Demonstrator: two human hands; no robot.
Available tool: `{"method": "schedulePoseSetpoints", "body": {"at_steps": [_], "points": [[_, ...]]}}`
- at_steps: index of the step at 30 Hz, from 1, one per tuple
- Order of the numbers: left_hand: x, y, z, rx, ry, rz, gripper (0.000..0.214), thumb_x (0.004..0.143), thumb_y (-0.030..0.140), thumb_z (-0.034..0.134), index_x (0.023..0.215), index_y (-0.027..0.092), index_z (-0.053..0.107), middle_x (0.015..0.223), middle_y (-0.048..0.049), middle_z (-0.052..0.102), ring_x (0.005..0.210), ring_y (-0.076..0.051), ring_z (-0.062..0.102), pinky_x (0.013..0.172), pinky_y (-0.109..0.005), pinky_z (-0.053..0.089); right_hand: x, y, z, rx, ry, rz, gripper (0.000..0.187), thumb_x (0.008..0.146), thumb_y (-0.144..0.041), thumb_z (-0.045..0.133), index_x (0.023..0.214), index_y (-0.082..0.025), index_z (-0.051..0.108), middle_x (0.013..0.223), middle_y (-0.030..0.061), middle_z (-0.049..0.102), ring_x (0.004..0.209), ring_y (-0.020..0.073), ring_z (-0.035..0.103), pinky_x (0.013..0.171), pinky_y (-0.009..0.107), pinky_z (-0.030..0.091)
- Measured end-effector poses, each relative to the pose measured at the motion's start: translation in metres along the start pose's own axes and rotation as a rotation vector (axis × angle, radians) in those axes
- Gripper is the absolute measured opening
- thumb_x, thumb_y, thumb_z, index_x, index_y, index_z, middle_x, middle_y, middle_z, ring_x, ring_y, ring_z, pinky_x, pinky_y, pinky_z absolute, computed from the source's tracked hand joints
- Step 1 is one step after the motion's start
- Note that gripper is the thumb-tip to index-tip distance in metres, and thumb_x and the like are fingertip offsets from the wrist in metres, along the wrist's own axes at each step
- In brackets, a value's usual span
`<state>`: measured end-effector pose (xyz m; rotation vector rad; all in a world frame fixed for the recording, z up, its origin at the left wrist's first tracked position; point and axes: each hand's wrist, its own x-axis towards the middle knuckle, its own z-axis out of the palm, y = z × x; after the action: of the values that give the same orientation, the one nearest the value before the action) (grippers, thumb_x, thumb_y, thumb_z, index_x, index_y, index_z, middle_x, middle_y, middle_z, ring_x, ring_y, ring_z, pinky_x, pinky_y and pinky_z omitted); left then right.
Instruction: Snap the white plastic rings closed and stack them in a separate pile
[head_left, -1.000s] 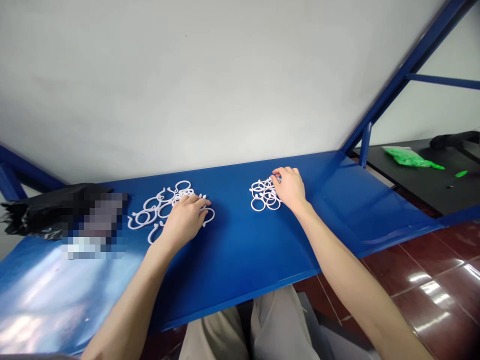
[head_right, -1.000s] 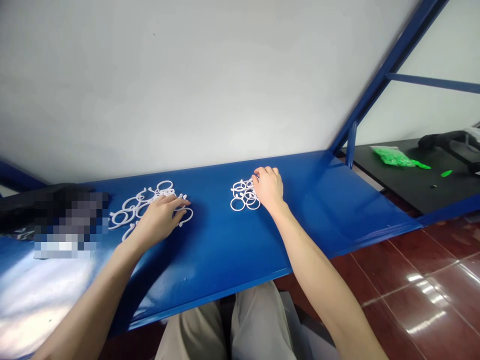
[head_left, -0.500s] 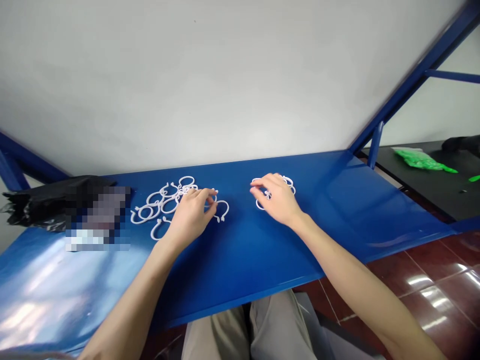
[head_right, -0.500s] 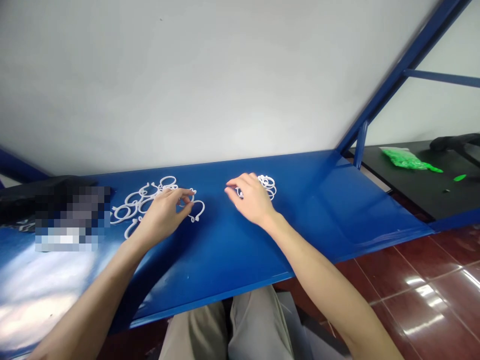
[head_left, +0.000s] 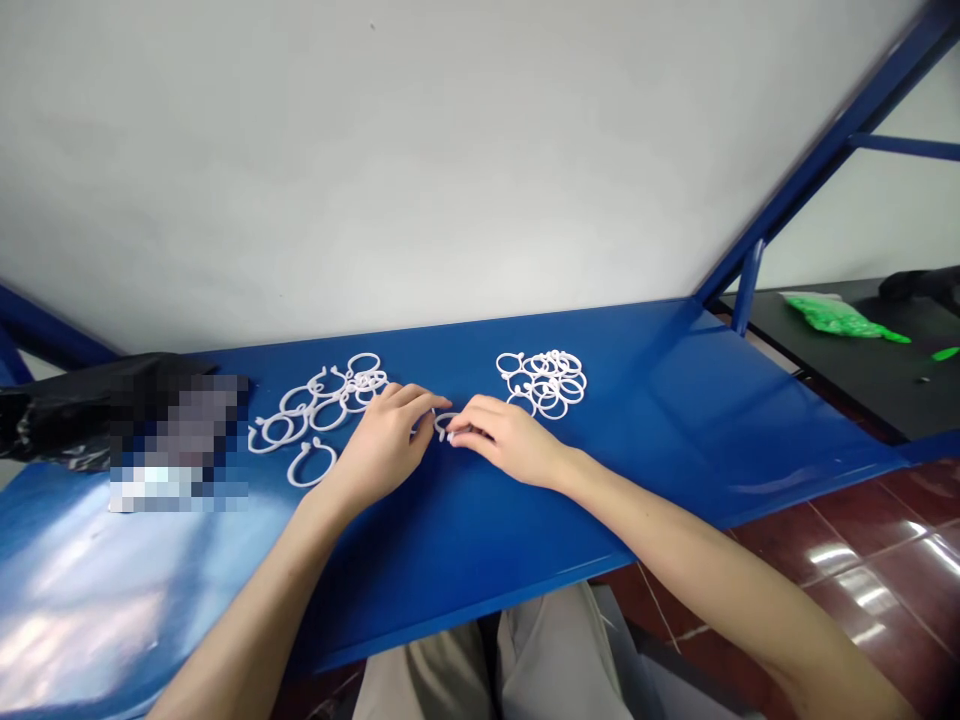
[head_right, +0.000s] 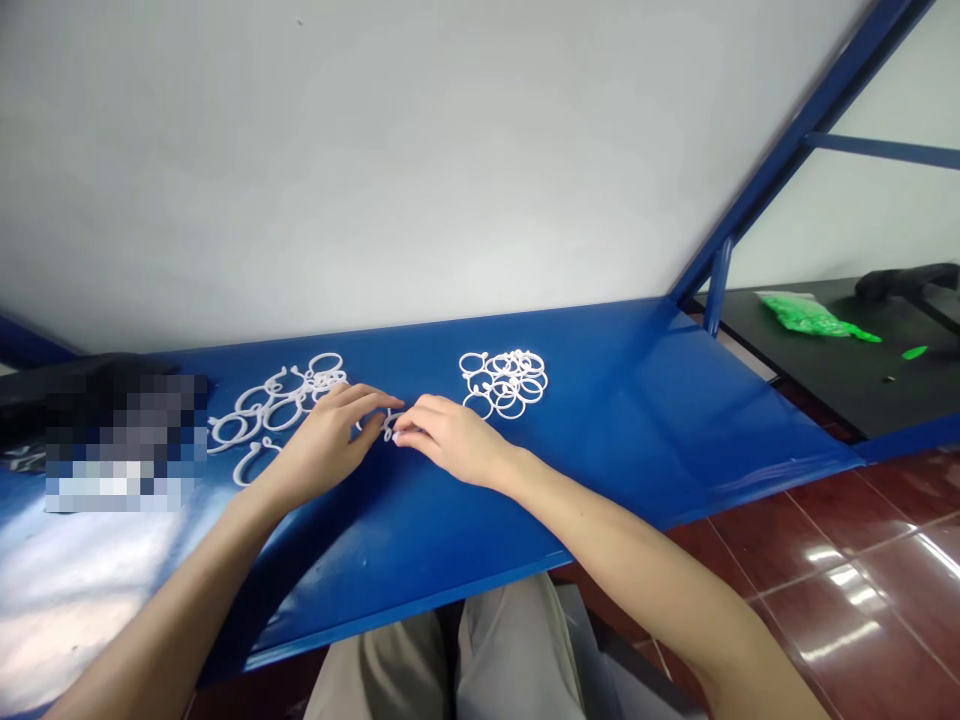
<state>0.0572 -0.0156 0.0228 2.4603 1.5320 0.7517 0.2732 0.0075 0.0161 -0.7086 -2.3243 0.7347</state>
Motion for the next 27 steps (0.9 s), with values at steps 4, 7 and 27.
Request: {"method": "schedulePoseSetpoints", "body": {"at_steps": [4,7,27], "points": [[0.0,0.015,-0.008,-0.164,-0.007,0.015,0.028,0.096,0.025,0.046,0.111,0.024,0.07,0.105,-0.0039,0.073,0.093,-0.019,0.065,0.084,-0.031,0.052,0.001,-0.006,-0.006,0.118,0.213,0.129,0.014,0.101,-0.03,0.059,0.099,-0.021,0.07,0.095,0.002,0.07,0.079,0.0136,0.064,0.075,0.028,0.052],[0.001,0.024,-0.009,-0.24,0.011,-0.099,0.025,0.097,0.038,0.051,0.1,0.023,0.071,0.085,-0.0002,0.074,0.07,-0.014,0.064,0.068,-0.025,0.05,0.001,-0.007,-0.007,0.269,0.259,0.23,0.019,0.1,-0.038,0.059,0.103,-0.022,0.067,0.086,0.0005,0.072,0.073,0.0136,0.065,0.071,0.029,0.053],[0.0,0.039,-0.006,-0.602,0.091,-0.334,0.03,0.096,0.049,0.053,0.096,0.02,0.063,0.081,-0.0029,0.078,0.064,-0.015,0.069,0.064,-0.027,0.054,-0.005,-0.015,0.002,0.088,0.396,0.113,0.013,0.1,-0.03,0.059,0.097,-0.024,0.069,0.088,0.0019,0.076,0.076,0.0164,0.072,0.068,0.029,0.057]]}}
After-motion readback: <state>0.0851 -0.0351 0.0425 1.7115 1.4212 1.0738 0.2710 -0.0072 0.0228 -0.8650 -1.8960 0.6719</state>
